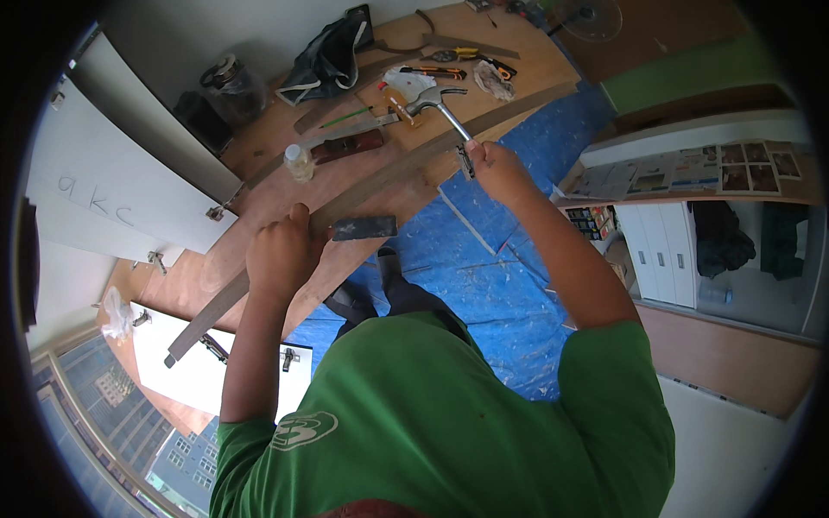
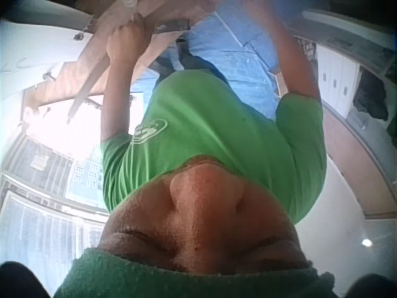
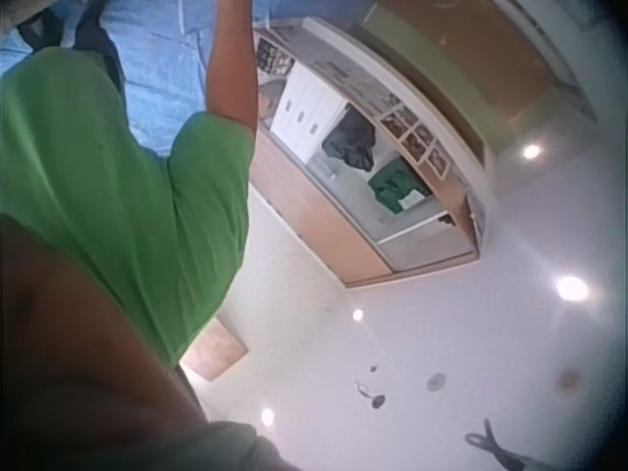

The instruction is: The person positions a wooden strip against a white cabinet door, aligns it with a metal hinge, and uses a hammer to tap the hinge into place. The person then lifts the door and strip to inspect the fit.

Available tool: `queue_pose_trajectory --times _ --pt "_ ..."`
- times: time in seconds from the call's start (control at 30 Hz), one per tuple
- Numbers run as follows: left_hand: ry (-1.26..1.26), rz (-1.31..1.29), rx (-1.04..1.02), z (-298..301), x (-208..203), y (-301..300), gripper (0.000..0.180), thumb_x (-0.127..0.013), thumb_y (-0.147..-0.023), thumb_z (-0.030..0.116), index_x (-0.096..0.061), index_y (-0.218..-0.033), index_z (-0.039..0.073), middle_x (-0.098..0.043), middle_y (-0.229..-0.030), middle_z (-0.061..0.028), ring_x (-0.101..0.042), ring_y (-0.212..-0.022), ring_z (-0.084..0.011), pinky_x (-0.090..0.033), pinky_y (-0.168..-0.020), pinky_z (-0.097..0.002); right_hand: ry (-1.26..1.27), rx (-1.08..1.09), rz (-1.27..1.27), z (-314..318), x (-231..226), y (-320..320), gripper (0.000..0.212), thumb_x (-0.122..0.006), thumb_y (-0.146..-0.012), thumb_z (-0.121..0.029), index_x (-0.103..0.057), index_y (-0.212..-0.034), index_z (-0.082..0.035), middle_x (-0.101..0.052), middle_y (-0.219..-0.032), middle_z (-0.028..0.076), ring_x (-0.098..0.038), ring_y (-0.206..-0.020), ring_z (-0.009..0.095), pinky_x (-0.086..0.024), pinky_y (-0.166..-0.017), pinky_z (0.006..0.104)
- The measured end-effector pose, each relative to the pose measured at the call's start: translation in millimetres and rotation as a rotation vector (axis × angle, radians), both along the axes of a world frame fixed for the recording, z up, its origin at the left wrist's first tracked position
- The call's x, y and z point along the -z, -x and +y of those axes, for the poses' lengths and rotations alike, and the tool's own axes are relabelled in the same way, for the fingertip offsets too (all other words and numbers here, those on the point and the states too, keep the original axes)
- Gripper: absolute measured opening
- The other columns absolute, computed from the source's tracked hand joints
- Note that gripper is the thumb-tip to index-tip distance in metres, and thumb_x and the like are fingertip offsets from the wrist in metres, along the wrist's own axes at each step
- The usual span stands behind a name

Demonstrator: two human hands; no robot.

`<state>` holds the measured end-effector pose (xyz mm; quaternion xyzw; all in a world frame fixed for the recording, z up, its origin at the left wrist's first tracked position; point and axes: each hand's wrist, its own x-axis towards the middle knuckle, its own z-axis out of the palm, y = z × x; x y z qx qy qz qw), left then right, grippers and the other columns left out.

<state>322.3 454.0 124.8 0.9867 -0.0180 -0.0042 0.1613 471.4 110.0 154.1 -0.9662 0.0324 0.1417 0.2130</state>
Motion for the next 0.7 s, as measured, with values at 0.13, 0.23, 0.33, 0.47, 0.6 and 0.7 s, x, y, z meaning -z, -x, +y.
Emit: queue_pose_trajectory --times 0.13,0.23,0.33,0.47,0.6,0.7 --pt "0.002 0.006 -0.017 0 1 0 0.04 -0.083 -0.086 0.04 -0.057 -0.091 0.009 -0.07 -0.068 -0.0131 -0.074 -0.067 -0.036 -0.059 -0.06 -0.0473 -0.057 0.109 0.036 -15 1 -20 0.057 -0.046 -0.111 -0.051 -0.063 -0.09 -0.002 -0.06 -0.067 0.011 -0.062 -0.057 0.026 -0.052 -0.056 0.0423" --pt "0.006 -0.017 -0.028 2 -1 -3 0.041 -0.083 -0.086 0.04 -0.057 -0.092 0.01 -0.07 -0.068 -0.0129 -0.073 -0.067 -0.036 -0.059 -0.06 -0.0473 -0.059 0.123 0.017 -21 2 -31 0.056 -0.045 -0.112 -0.051 -0.062 -0.09 -0.003 -0.058 -0.066 0.009 -0.059 -0.053 0.023 -0.052 -0.053 0.0397" --pt "0.013 0.003 -0.037 3 -3 -6 0.04 -0.083 -0.086 0.04 -0.057 -0.092 0.01 -0.07 -0.068 -0.0127 -0.073 -0.067 -0.0361 -0.059 -0.061 -0.0475 -0.061 0.148 0.059 -24 -1 -42 0.057 -0.044 -0.112 -0.052 -0.059 -0.089 -0.002 -0.057 -0.066 0.009 -0.06 -0.054 0.024 -0.053 -0.054 0.0395" --pt "0.019 0.014 -0.043 4 -2 -7 0.04 -0.082 -0.086 0.041 -0.057 -0.093 0.01 -0.07 -0.068 -0.0131 -0.073 -0.067 -0.036 -0.059 -0.061 -0.0473 -0.06 0.176 0.071 -33 2 -57 0.057 -0.044 -0.111 -0.053 -0.058 -0.088 -0.002 -0.057 -0.069 0.009 -0.06 -0.055 0.023 -0.053 -0.054 0.0397" --pt "0.009 0.011 -0.03 3 -4 -7 0.041 -0.082 -0.086 0.041 -0.057 -0.093 0.009 -0.07 -0.068 -0.0136 -0.074 -0.067 -0.0357 -0.06 -0.061 -0.047 -0.066 0.216 -0.033 -37 2 -65 0.058 -0.045 -0.111 -0.054 -0.058 -0.087 -0.002 -0.057 -0.068 0.008 -0.059 -0.052 0.022 -0.051 -0.05 0.039" --pt "0.003 0.03 -0.018 2 -6 -11 0.041 -0.082 -0.087 0.041 -0.057 -0.094 0.009 -0.071 -0.069 -0.0139 -0.074 -0.068 -0.0358 -0.06 -0.062 -0.0471 -0.188 0.359 -0.067 -76 -5 -73 0.051 -0.051 -0.11 -0.048 -0.059 -0.088 -0.003 -0.058 -0.069 0.006 -0.058 -0.051 0.019 -0.05 -0.048 0.0362"
